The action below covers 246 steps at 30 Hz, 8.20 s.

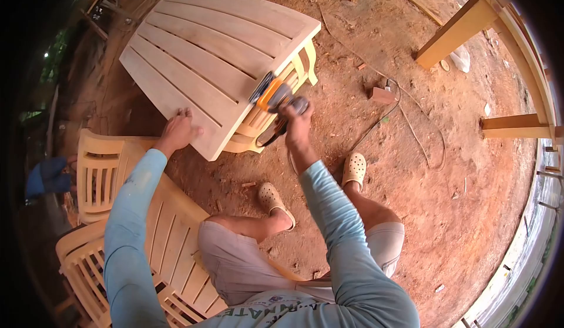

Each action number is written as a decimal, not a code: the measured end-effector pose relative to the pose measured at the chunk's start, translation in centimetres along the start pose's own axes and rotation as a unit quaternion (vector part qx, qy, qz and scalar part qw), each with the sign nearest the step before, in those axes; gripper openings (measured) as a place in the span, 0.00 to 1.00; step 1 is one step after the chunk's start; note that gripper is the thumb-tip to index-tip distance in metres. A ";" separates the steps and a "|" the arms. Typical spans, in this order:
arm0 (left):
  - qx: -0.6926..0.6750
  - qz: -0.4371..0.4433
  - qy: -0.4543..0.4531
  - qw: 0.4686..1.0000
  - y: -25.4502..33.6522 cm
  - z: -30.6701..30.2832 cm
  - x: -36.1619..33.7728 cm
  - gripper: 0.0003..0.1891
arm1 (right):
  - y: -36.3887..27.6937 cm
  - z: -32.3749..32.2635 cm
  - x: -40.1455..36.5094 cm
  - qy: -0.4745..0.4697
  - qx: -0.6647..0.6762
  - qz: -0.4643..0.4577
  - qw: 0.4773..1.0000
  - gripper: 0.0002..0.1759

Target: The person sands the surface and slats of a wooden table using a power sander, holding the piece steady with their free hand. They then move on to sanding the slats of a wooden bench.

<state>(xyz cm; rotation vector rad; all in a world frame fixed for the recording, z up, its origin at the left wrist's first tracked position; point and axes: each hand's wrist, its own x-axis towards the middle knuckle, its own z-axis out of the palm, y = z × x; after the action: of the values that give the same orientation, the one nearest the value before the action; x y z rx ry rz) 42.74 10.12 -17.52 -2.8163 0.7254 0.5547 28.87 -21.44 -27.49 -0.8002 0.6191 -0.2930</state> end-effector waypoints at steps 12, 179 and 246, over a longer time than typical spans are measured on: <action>0.009 -0.014 -0.006 1.000 0.2 -0.2 0.1 0.49 | 14.2 4.3 -18.9 0.007 -0.008 0.071 0.997 0.44; -0.160 -0.464 0.342 0.801 -3.1 23.9 -23.0 0.41 | 8.9 30.1 -4.3 -0.337 -0.710 -0.407 0.465 0.46; -0.133 -0.450 0.355 0.808 -2.9 24.7 -22.6 0.37 | -12.7 15.4 10.8 -0.214 -0.750 -0.363 0.509 0.44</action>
<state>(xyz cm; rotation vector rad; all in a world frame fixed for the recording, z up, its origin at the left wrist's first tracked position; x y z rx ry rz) 18.24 28.76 -30.89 -3.1088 -0.7226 -0.6322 46.71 -26.07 -14.19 -2.7911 -0.1942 -0.2338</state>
